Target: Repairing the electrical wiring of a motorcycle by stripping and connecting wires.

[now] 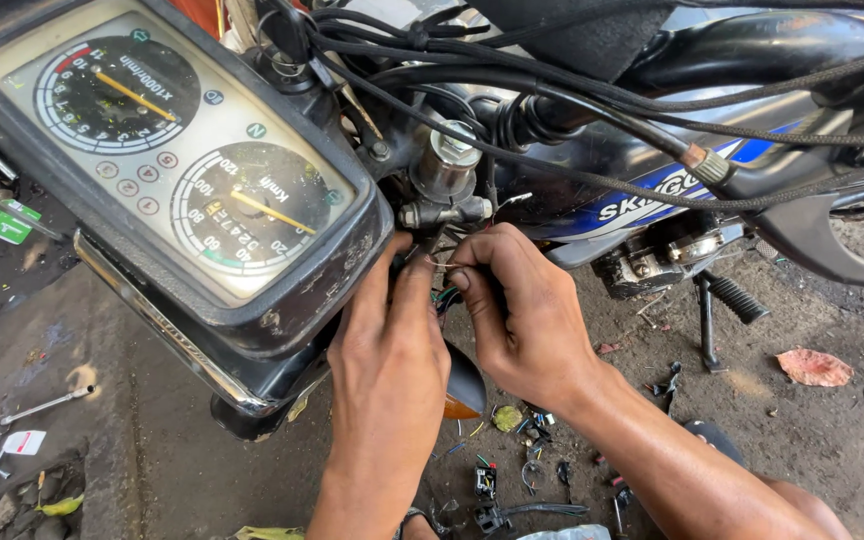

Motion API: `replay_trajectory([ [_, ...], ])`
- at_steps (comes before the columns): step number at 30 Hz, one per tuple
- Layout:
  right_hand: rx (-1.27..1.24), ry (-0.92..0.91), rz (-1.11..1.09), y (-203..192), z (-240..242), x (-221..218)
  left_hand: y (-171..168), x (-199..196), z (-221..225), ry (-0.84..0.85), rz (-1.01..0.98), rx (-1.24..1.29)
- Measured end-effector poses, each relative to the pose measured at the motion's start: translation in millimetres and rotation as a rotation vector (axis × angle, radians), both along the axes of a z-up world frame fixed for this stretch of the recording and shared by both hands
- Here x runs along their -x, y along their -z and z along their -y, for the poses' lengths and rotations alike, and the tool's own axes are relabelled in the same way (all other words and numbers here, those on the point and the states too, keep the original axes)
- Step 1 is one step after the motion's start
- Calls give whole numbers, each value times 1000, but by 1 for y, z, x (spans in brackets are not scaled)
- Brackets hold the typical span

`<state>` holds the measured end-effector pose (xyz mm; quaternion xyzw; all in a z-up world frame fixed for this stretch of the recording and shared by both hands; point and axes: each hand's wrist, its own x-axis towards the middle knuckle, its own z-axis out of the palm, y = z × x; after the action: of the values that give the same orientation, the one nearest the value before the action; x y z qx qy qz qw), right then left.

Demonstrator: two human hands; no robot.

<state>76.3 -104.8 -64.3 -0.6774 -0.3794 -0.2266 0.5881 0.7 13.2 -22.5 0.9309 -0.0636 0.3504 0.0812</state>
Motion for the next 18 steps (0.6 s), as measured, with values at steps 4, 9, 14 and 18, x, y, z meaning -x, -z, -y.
replay_trajectory([
  [4, -85, -72, -178, 4, 0, 3, -1, 1, -3, -7, 64, 46],
  [9, -337, -412, -606, 26, 6, -10, -5, 3, -5, 19, 105, 83],
  [14, -490, -589, -792, 27, 8, -14, -4, 2, -7, 26, 102, 76],
  [18, -237, -328, -680, 14, 5, -12, -3, 2, -7, 43, 160, 77],
])
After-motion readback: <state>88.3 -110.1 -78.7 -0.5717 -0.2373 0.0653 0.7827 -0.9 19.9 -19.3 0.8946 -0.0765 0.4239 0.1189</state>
